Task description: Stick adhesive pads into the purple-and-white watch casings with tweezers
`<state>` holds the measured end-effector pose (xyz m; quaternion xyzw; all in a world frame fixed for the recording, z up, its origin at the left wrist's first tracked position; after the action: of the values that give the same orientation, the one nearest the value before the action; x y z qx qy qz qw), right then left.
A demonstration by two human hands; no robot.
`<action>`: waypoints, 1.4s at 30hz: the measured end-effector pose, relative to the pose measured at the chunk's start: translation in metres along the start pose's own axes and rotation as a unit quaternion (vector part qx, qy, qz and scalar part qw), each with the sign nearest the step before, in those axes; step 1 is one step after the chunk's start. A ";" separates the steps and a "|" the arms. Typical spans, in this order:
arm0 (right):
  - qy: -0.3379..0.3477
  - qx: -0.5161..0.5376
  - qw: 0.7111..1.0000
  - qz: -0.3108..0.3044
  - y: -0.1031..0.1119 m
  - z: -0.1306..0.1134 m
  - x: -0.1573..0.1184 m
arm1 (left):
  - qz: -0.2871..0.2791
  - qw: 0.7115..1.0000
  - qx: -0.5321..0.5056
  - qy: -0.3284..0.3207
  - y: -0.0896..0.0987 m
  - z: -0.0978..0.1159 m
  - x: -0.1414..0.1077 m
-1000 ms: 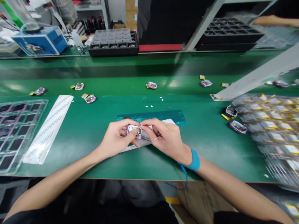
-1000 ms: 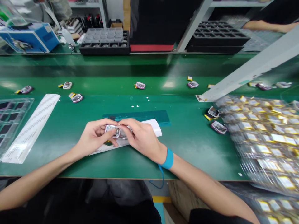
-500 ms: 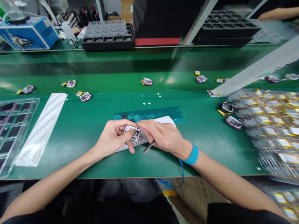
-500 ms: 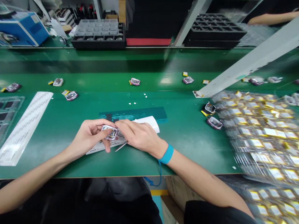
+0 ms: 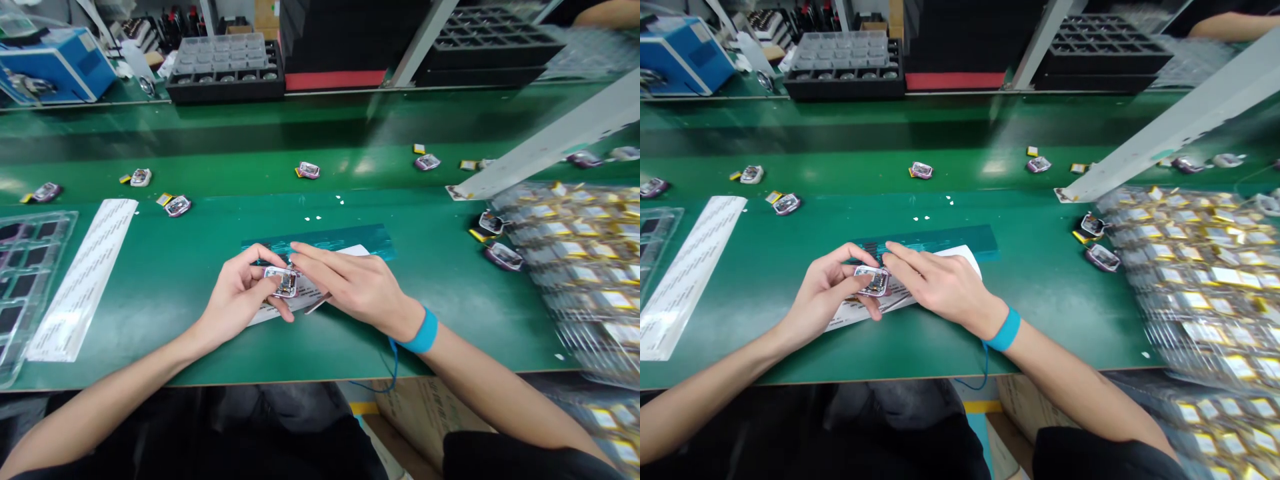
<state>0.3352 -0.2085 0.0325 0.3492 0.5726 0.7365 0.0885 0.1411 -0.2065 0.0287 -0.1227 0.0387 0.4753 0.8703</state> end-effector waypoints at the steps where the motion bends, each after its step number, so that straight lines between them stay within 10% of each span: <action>1: 0.001 0.006 1.000 0.005 0.000 0.001 0.000 | 0.000 1.000 0.003 0.001 0.000 0.000 0.000; 34: 0.053 -0.073 0.996 0.008 0.001 -0.013 -0.003 | 0.029 0.984 0.152 -0.083 -0.004 -0.007 -0.008; 42: -0.050 0.169 0.984 0.004 -0.007 0.004 -0.003 | 0.029 0.987 0.129 -0.088 -0.004 -0.012 -0.005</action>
<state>0.3383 -0.2044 0.0258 0.3975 0.6826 0.6109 0.0535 0.1425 -0.2158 0.0185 0.0343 0.0266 0.5000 0.8649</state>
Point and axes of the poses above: each hand's wrist, its own x-axis towards the middle knuckle, its own y-axis out of the back of the hand, z = x × y, the point moved 2 cm from there along x, towards the middle knuckle, and after that the axes turned 11 degrees about -z, right-handed, at the moved point
